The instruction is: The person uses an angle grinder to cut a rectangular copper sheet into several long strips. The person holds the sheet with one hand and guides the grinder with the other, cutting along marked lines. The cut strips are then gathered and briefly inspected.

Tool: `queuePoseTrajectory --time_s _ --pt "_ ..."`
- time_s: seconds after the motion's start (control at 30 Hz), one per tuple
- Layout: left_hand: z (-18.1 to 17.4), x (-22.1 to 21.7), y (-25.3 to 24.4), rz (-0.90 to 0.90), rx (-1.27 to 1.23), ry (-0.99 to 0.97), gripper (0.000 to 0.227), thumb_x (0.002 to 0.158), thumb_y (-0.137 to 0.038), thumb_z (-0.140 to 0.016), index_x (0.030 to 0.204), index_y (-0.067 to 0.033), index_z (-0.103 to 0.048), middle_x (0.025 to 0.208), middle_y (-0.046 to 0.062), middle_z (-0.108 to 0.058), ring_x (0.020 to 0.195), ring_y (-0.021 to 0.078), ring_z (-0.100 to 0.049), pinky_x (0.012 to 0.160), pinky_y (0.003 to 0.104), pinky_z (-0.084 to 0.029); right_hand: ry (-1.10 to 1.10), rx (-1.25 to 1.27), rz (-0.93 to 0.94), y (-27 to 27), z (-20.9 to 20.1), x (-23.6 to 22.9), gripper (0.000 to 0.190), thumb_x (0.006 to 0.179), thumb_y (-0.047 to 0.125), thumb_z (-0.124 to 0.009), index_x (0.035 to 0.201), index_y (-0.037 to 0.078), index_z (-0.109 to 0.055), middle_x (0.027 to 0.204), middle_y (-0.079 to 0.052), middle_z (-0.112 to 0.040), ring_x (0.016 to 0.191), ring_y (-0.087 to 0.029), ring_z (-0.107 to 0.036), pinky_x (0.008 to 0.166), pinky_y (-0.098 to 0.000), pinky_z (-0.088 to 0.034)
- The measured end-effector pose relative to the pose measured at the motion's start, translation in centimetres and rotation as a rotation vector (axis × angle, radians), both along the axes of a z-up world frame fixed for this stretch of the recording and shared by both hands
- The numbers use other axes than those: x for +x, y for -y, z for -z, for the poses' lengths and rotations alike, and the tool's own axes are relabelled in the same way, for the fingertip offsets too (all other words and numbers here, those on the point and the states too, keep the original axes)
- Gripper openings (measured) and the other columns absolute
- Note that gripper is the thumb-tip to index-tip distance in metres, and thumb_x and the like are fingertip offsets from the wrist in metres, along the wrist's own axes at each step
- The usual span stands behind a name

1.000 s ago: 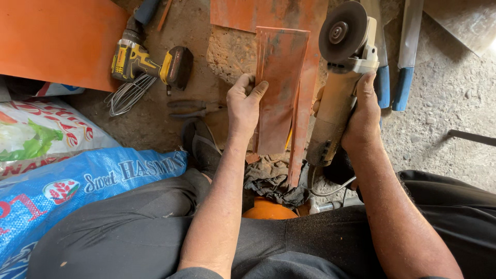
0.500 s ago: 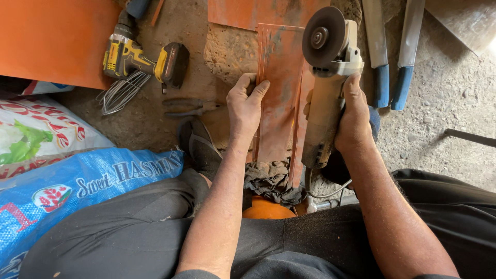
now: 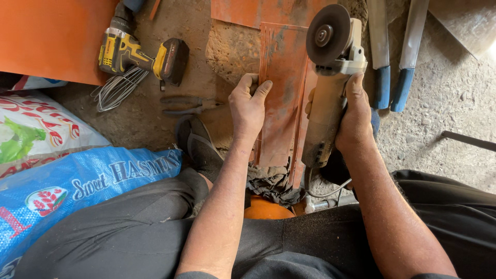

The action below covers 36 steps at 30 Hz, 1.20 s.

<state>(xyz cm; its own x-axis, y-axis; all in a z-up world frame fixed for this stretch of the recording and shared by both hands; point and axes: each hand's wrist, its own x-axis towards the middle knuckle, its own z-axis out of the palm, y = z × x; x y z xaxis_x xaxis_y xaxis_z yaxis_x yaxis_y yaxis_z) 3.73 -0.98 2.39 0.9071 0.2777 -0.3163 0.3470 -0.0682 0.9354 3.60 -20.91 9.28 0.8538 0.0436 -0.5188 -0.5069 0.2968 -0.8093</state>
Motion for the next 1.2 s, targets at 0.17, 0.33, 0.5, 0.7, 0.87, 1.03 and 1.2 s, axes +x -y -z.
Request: queuePoseTrajectory --time_s 0.17,0.33,0.5,0.7,0.87,1.03,1.2 --pt "-0.3 -0.1 0.1 -0.008 0.010 -0.035 0.015 0.094 -0.015 -0.077 0.097 -0.0021 -0.069 0.079 0.002 -0.072 0.072 0.0076 -0.059 0.067 0.028 -0.052 -0.045 -0.052 0.022 -0.1 0.9 0.0 0.076 0.101 0.067 -0.049 0.131 -0.002 -0.059 0.108 -0.014 -0.070 0.091 -0.024 -0.072 0.081 -0.0399 -0.063" --pt "-0.7 0.1 0.2 -0.020 0.015 -0.026 0.014 0.095 -0.014 -0.077 0.097 -0.0022 -0.069 0.078 0.002 -0.073 0.071 0.0077 -0.060 0.065 0.028 -0.051 -0.074 -0.024 -0.017 -0.7 1.7 0.0 0.074 0.100 0.066 -0.051 0.124 -0.004 -0.060 0.100 -0.015 -0.070 0.087 -0.025 -0.071 0.078 -0.0385 -0.062" --pt "-0.8 0.1 0.2 -0.017 0.017 -0.042 0.014 0.094 -0.013 -0.077 0.098 -0.0020 -0.070 0.077 0.003 -0.072 0.069 0.0082 -0.057 0.064 0.029 -0.050 -0.027 -0.087 -0.057 -1.5 2.1 0.3 0.077 0.101 0.067 -0.053 0.129 -0.004 -0.060 0.108 -0.014 -0.069 0.093 -0.021 -0.069 0.081 -0.0362 -0.060" --pt "-0.9 0.0 0.1 0.008 0.012 -0.066 0.012 0.095 -0.015 -0.075 0.096 -0.0037 -0.069 0.081 0.002 -0.074 0.071 0.0078 -0.062 0.064 0.029 -0.053 -0.034 -0.105 -0.127 -2.5 1.5 0.6 0.082 0.096 0.073 -0.052 0.124 -0.003 -0.060 0.098 -0.015 -0.069 0.085 -0.024 -0.071 0.074 -0.0389 -0.061" --pt "-0.9 0.0 0.1 -0.008 -0.010 -0.030 0.013 0.095 -0.013 -0.075 0.096 -0.0027 -0.069 0.082 0.003 -0.075 0.073 0.0081 -0.064 0.067 0.028 -0.054 -0.052 -0.065 -0.109 -3.1 1.2 0.9 0.079 0.096 0.071 -0.053 0.128 -0.001 -0.058 0.099 -0.015 -0.068 0.085 -0.024 -0.070 0.072 -0.0388 -0.060" --pt "-1.2 0.1 0.2 -0.013 -0.032 -0.076 0.013 0.096 -0.014 -0.075 0.095 -0.0022 -0.069 0.081 0.004 -0.075 0.073 0.0087 -0.063 0.066 0.029 -0.054 -0.070 -0.054 -0.116 -3.4 1.0 1.1 0.078 0.098 0.070 -0.051 0.127 -0.002 -0.059 0.096 -0.015 -0.068 0.082 -0.024 -0.070 0.068 -0.0381 -0.059" --pt "-1.4 0.1 0.1 -0.011 -0.035 -0.044 0.014 0.096 -0.013 -0.075 0.095 -0.0019 -0.068 0.082 0.005 -0.076 0.074 0.0091 -0.066 0.068 0.029 -0.056 -0.014 -0.124 -0.164 -3.9 1.0 1.2 0.077 0.099 0.070 -0.049 0.128 -0.001 -0.058 0.093 -0.014 -0.069 0.080 -0.023 -0.070 0.067 -0.0352 -0.059"
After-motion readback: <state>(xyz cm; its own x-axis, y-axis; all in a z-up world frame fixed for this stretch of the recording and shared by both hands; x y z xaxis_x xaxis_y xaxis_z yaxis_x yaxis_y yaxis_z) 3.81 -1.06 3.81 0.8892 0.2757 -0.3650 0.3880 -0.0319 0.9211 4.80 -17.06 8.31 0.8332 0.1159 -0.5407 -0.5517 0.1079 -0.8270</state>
